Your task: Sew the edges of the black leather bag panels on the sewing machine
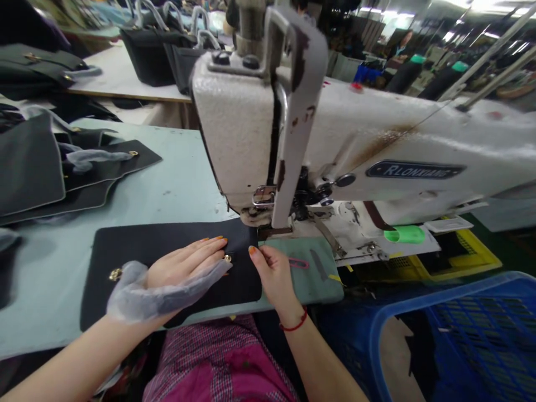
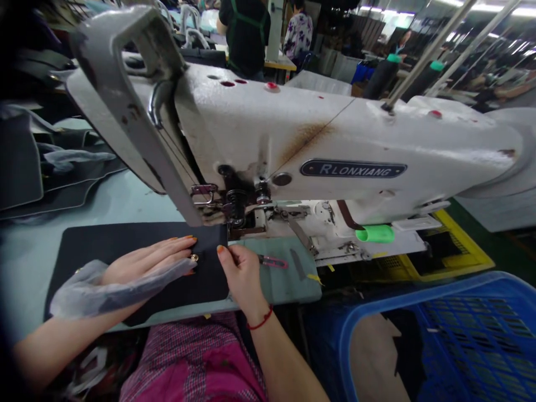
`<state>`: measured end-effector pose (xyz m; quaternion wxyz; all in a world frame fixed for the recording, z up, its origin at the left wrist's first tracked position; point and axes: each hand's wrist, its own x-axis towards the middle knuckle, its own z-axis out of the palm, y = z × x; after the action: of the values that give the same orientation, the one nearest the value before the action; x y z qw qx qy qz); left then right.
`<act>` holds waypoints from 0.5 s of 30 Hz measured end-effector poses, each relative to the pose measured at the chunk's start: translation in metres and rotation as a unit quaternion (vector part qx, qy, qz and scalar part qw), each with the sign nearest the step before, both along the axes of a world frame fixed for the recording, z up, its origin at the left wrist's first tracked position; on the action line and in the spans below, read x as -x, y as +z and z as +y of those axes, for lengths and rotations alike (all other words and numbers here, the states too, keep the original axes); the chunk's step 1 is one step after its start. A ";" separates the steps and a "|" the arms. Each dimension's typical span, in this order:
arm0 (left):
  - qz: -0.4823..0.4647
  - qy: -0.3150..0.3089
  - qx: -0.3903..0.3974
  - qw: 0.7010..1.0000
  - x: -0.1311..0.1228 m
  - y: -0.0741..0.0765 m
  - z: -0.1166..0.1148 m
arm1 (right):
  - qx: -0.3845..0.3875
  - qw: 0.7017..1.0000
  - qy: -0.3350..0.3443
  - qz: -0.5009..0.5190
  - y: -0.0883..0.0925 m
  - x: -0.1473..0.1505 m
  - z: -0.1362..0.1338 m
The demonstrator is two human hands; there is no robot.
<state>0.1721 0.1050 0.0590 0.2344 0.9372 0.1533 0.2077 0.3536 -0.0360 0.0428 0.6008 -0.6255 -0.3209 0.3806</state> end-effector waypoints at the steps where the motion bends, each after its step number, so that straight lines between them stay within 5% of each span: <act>1: -0.002 -0.002 -0.019 1.000 0.000 0.000 -0.001 | 0.001 1.000 0.000 0.003 -0.001 0.000 0.000; 7: 0.093 0.015 -0.066 0.993 0.000 0.008 -0.008 | -0.014 1.000 -0.001 -0.026 -0.002 -0.006 0.006; 15: 0.145 0.093 -0.026 0.985 -0.015 0.021 0.007 | 0.002 1.000 0.004 -0.023 0.003 -0.016 0.022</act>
<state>0.1873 0.1120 0.0800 0.1646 0.9450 0.2662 0.0947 0.3694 -0.0140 0.0461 0.5905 -0.6342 -0.3362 0.3688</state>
